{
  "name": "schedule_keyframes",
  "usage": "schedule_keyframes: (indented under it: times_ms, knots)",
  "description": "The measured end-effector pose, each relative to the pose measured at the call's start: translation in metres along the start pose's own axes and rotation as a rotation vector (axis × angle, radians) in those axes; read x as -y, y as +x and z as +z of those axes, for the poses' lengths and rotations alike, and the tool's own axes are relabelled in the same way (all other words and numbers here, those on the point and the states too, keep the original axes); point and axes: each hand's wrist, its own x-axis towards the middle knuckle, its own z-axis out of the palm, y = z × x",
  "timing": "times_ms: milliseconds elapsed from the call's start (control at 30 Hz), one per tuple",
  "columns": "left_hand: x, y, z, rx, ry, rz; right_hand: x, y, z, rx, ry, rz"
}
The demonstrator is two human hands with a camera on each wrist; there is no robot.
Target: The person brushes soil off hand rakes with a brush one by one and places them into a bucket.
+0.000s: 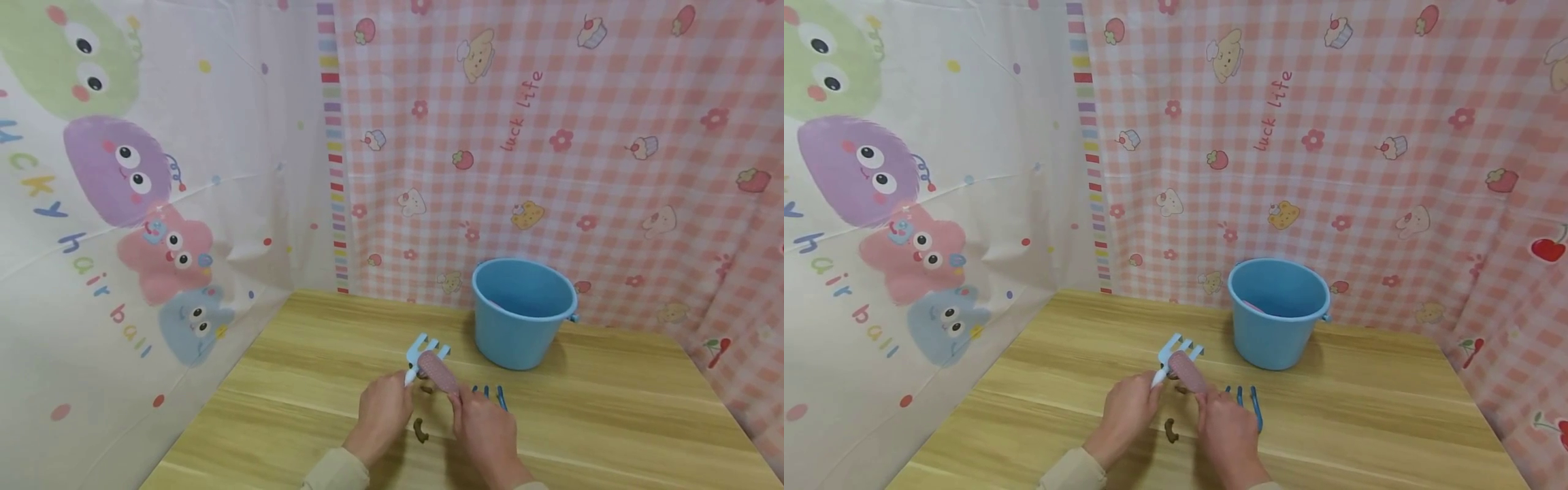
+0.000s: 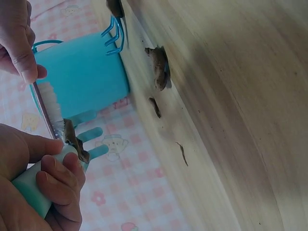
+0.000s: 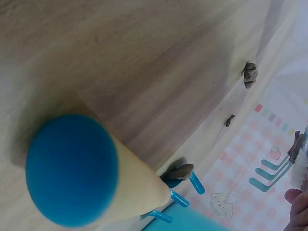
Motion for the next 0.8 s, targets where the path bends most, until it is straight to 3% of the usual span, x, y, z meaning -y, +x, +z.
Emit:
schedule_keyframes:
  times_ms: [233, 433, 633, 800]
  knots:
    - [0.002, -0.001, 0.001, -0.023, 0.036, 0.004, -0.008, 0.001, 0.002, -0.041, 0.016, 0.01]
    - [0.005, -0.003, 0.0, -0.03, 0.081, -0.005, -0.011, 0.006, -0.002, -0.079, 0.046, 0.077]
    - [0.005, -0.001, -0.002, -0.062, 0.064, 0.021, 0.009, 0.001, 0.0, -0.067, 0.078, 0.016]
    - [0.005, -0.001, -0.002, -0.041, 0.07, 0.011, 0.008, -0.003, 0.007, -0.059, 0.024, 0.011]
